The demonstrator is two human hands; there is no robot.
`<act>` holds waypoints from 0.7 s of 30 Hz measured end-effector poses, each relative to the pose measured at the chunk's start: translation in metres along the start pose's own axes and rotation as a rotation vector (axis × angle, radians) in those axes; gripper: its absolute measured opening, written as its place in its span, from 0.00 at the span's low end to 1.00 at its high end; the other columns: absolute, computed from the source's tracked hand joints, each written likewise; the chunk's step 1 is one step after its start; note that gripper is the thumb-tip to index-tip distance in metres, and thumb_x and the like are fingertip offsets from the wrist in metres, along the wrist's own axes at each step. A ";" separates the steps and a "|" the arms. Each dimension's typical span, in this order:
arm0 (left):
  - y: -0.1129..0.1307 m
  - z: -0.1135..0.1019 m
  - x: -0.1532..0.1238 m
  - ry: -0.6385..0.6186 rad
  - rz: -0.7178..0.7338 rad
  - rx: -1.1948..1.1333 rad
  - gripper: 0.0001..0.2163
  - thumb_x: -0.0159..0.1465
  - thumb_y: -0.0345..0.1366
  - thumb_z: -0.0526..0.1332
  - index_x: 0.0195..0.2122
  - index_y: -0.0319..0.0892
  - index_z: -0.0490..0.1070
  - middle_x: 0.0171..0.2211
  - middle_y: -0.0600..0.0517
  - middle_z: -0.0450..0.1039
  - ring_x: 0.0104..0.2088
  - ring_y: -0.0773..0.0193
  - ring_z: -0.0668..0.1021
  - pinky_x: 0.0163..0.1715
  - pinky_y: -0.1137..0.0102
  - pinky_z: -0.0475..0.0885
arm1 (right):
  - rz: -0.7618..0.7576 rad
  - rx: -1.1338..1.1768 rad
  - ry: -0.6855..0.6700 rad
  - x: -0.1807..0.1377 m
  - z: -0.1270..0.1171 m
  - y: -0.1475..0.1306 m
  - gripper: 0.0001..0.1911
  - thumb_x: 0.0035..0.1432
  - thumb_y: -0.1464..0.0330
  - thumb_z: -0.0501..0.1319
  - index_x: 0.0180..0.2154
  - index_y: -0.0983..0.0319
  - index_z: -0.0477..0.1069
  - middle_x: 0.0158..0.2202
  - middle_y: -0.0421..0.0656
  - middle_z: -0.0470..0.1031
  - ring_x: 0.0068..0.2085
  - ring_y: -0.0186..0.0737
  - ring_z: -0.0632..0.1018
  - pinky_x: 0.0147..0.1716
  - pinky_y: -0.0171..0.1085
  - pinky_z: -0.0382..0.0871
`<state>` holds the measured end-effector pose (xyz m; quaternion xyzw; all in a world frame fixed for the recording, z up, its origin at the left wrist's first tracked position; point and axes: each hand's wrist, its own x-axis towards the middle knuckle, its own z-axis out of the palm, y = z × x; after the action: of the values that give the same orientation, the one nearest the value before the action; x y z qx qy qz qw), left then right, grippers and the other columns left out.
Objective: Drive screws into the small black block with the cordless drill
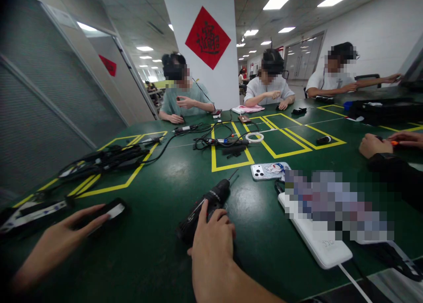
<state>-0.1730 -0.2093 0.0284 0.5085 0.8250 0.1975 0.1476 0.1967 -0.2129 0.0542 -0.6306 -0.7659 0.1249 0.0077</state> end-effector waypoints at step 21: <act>0.208 0.153 0.068 -0.184 0.874 -0.506 0.13 0.53 0.45 0.63 0.35 0.43 0.74 0.40 0.49 0.69 0.43 0.60 0.71 0.47 0.65 0.64 | -0.038 0.876 0.193 -0.005 -0.015 0.056 0.45 0.49 0.63 0.61 0.63 0.56 0.39 0.48 0.48 0.68 0.44 0.45 0.73 0.42 0.41 0.64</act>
<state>0.0271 -0.0370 -0.0101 0.7696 0.4451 0.3888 0.2419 0.2547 -0.2054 0.0580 -0.5624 -0.6482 0.3779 0.3475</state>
